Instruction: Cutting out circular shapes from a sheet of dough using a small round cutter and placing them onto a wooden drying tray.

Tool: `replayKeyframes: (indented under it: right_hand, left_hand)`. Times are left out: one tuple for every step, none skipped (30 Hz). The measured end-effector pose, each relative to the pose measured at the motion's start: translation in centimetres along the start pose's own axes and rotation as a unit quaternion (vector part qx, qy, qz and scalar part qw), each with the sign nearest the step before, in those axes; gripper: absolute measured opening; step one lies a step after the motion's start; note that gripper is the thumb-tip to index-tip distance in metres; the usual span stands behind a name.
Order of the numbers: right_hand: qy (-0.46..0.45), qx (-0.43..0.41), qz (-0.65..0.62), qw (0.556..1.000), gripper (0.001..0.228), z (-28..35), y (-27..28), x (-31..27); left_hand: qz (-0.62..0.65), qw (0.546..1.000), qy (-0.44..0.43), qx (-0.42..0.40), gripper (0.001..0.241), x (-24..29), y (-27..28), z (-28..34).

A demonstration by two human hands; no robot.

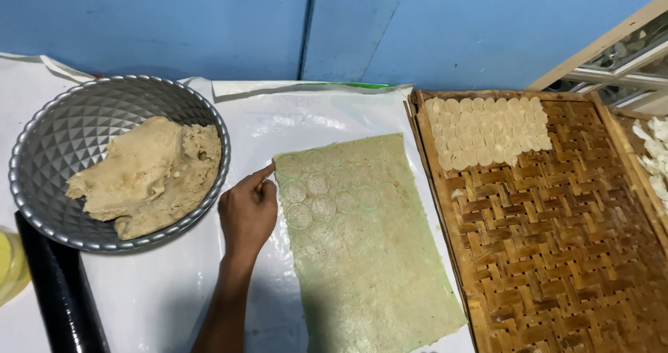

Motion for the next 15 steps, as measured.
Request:
replayKeyframes:
  right_hand:
    - [0.003,-0.002,0.0,1.0,0.037,-0.2,0.0,-0.1]
    - [0.019,0.003,0.001,1.0,0.036,-0.5,0.0,-0.3]
    - [0.036,0.007,0.004,0.999,0.036,-0.7,0.1,-0.4]
    - [0.04,0.003,0.006,0.999,0.036,-0.9,0.3,-0.5]
    - [0.056,0.007,0.009,0.998,0.035,-1.2,0.5,-0.6]
    - [0.073,0.011,0.012,0.997,0.034,-1.6,0.6,-0.8]
    - [0.077,0.007,0.013,0.997,0.034,-1.9,0.8,-1.0]
    - [0.093,0.011,0.015,0.995,0.034,-2.3,1.0,-1.2]
    - [0.11,0.014,0.018,0.994,0.033,-2.6,1.2,-1.3]
    - [0.114,0.009,0.019,0.993,0.033,-2.9,1.5,-1.5]
    - [0.13,0.011,0.022,0.991,0.033,-3.2,1.7,-1.7]
    - [0.147,0.013,0.025,0.989,0.032,-3.5,2.0,-1.9]
    - [0.15,0.009,0.025,0.988,0.032,-5.9,5.8,-5.3]
    - [0.031,0.027,0.009,0.999,0.041,-7.7,10.0,-8.5]
    - [-0.089,0.047,-0.005,0.995,0.05,-8.8,14.2,-12.2]
  left_hand:
    - [-0.002,1.0,0.002,0.002,0.036,0.0,0.0,0.0]
    - [-0.003,1.0,0.004,-0.011,0.036,0.0,0.0,-0.1]
    - [-0.003,1.0,0.008,-0.023,0.037,-0.1,-0.1,0.0]
    - [-0.004,1.0,0.012,-0.019,0.037,0.0,0.0,0.0]
    - [-0.005,1.0,0.014,-0.021,0.037,0.0,0.0,0.0]
    - [-0.006,1.0,0.016,-0.022,0.038,0.1,0.1,-0.1]
    - [-0.008,1.0,0.02,-0.019,0.038,0.1,0.2,-0.1]
    - [-0.002,1.0,0.021,-0.015,0.038,0.1,0.2,-0.2]
    - [0.004,1.0,0.022,-0.011,0.037,0.0,0.3,-0.2]
    - [0.003,1.0,0.028,-0.007,0.037,0.0,0.3,-0.2]
    - [0.009,1.0,0.02,0.0,0.037,0.0,0.3,-0.2]
    - [0.014,1.0,0.013,0.006,0.036,0.0,0.3,-0.2]
    - [0.012,1.0,0.017,0.009,0.036,0.0,0.4,-0.2]
    - [0.018,1.0,0.017,0.009,0.036,0.0,0.5,-0.1]
    - [0.025,1.0,0.016,0.011,0.036,0.1,0.6,-0.2]
Point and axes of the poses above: each hand's wrist, its own z-axis away from the middle knuckle, its own y-axis out of the back of the hand, x = y × z, the point moved 2 cm from there along -z, towards the middle knuckle, and after that the axes turned 1 degree about y, right-handed, at the moved point
